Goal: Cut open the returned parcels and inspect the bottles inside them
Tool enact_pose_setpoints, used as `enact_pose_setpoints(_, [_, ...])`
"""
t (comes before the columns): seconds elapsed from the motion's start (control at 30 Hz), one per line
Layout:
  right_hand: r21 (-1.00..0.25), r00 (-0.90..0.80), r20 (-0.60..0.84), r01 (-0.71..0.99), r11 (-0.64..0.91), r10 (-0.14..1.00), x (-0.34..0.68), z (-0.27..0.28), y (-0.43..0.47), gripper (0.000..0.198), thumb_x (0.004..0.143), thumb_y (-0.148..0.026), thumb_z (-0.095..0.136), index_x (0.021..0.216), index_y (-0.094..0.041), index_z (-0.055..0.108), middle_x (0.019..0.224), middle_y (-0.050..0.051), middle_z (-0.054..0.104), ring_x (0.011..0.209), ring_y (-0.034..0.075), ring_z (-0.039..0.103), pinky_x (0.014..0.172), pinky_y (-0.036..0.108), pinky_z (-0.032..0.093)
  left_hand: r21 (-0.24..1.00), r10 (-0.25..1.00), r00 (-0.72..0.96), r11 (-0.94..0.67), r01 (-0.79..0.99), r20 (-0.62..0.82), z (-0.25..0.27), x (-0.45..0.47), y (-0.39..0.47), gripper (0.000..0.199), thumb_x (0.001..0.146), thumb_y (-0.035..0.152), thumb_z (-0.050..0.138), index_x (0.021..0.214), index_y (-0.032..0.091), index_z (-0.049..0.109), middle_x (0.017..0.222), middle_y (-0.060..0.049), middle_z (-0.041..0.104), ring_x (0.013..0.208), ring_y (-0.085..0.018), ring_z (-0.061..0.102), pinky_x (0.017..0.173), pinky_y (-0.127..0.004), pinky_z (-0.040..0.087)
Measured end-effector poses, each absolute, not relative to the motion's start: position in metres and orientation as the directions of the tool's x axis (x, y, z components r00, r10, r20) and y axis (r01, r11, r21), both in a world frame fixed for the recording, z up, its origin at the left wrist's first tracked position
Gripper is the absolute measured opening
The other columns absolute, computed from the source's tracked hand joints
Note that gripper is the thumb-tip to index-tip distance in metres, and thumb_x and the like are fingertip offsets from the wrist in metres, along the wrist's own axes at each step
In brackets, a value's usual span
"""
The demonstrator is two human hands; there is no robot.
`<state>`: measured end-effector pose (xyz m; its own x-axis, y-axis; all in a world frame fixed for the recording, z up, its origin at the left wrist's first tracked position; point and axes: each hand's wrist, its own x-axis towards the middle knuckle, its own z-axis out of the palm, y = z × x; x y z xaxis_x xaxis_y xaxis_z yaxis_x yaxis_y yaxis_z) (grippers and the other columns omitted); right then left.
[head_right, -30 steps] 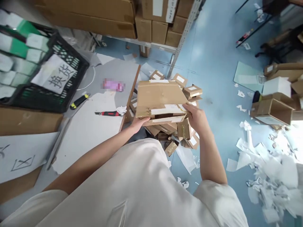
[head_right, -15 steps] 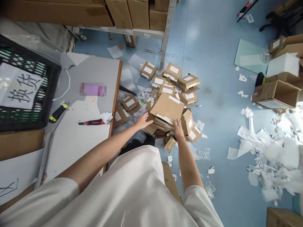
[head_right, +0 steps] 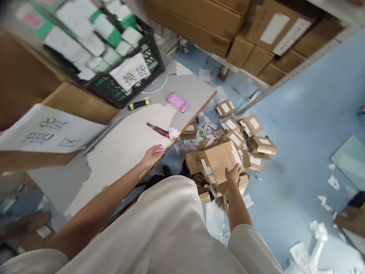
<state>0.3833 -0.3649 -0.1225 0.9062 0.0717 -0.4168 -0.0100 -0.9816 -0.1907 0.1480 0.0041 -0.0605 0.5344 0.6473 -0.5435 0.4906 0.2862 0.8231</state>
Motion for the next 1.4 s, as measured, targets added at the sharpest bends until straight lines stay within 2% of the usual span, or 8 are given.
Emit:
enact_pose_setpoints(0.17, [-0.300,0.915,-0.246,0.241,-0.923,0.320,0.417,-0.092,-0.250,0.078,0.078,-0.038,0.051,0.144,-0.001,0.030,0.139,0.032,0.040,0.131,0.040,0.042,0.104,0.051,0.038,0.857,0.810,0.308,0.407,0.317,-0.499,-0.039,0.054,0.017,0.055,0.054,0.041,0.085,0.099,0.018,0.065,0.100,-0.010,0.071,0.092,-0.024,0.069,0.092,-0.046,0.052])
enact_pose_setpoints(0.3, [-0.623,0.774,-0.023,0.484,-0.615,0.633,0.386,-0.056,-0.117,0.065,0.076,-0.038,0.052,0.132,-0.004,0.048,0.109,0.022,0.064,0.099,0.033,0.065,0.091,0.049,0.049,0.888,0.885,0.117,0.431,0.161,-0.450,-0.030,-0.036,0.004,0.049,0.059,0.039,0.082,0.100,0.017,0.066,0.103,-0.012,0.071,0.090,-0.023,0.069,0.091,-0.045,0.053])
enact_pose_setpoints(0.53, [-0.841,-0.066,0.101,0.527,0.120,0.993,0.119,0.013,0.078,0.063,0.077,-0.047,0.060,0.131,-0.018,0.047,0.082,0.004,0.064,0.069,0.020,0.066,0.072,0.040,0.057,0.953,0.909,-0.310,0.303,0.028,-0.280,-0.022,-0.207,-0.055,0.058,0.070,0.034,0.076,0.123,0.018,0.059,0.120,-0.014,0.065,0.106,-0.027,0.065,0.094,-0.043,0.051])
enact_pose_setpoints(0.6, [-0.784,-0.500,-0.042,0.553,0.282,0.865,0.024,0.025,0.085,0.059,0.083,-0.045,0.056,0.134,-0.018,0.045,0.095,0.009,0.068,0.077,0.020,0.068,0.073,0.039,0.057,0.936,0.798,-0.530,0.352,0.024,-0.287,-0.022,-0.251,-0.092,0.058,0.072,0.035,0.074,0.125,0.018,0.058,0.120,-0.015,0.064,0.108,-0.028,0.064,0.095,-0.043,0.050])
enact_pose_setpoints(0.7, [-0.646,-0.907,-0.229,0.413,0.642,0.353,-0.089,0.034,0.068,0.048,0.090,-0.038,0.050,0.134,-0.018,0.048,0.114,0.013,0.066,0.090,0.022,0.067,0.077,0.037,0.055,0.871,0.551,-0.781,0.491,0.017,-0.295,-0.029,-0.293,-0.161,0.057,0.072,0.036,0.074,0.123,0.018,0.059,0.122,-0.014,0.064,0.110,-0.030,0.063,0.098,-0.044,0.048])
enact_pose_setpoints(0.93, [-0.458,-0.882,-0.354,-0.125,0.880,-0.310,-0.238,0.002,-0.007,0.043,0.096,-0.027,0.041,0.138,-0.019,0.046,0.122,0.012,0.062,0.108,0.026,0.061,0.089,0.037,0.048,0.488,0.121,-0.886,0.863,-0.129,-0.448,-0.042,-0.288,-0.319,0.061,0.075,0.043,0.067,0.129,0.015,0.055,0.127,-0.014,0.063,0.114,-0.031,0.062,0.102,-0.042,0.046])
enact_pose_setpoints(1.17, [-0.415,-0.591,-0.673,-0.196,0.889,-0.444,-0.306,-0.072,-0.092,0.040,0.091,-0.026,0.051,0.130,-0.017,0.054,0.126,0.018,0.060,0.116,0.033,0.057,0.092,0.043,0.045,0.128,-0.035,-0.683,0.974,-0.187,-0.730,-0.069,-0.277,-0.424,0.073,0.082,0.052,0.053,0.142,0.012,0.040,0.138,-0.016,0.055,0.122,-0.029,0.057,0.101,-0.035,0.046])
enact_pose_setpoints(1.4, [-0.279,-0.486,-0.829,-0.065,0.958,-0.275,-0.358,-0.162,-0.138,0.044,0.093,-0.031,0.049,0.134,-0.017,0.054,0.130,0.016,0.060,0.116,0.026,0.060,0.092,0.033,0.047,0.181,0.021,-0.605,0.962,-0.205,-0.796,-0.156,-0.343,-0.485,0.066,0.081,0.043,0.058,0.138,0.013,0.045,0.137,-0.016,0.055,0.125,-0.027,0.055,0.104,-0.032,0.041])
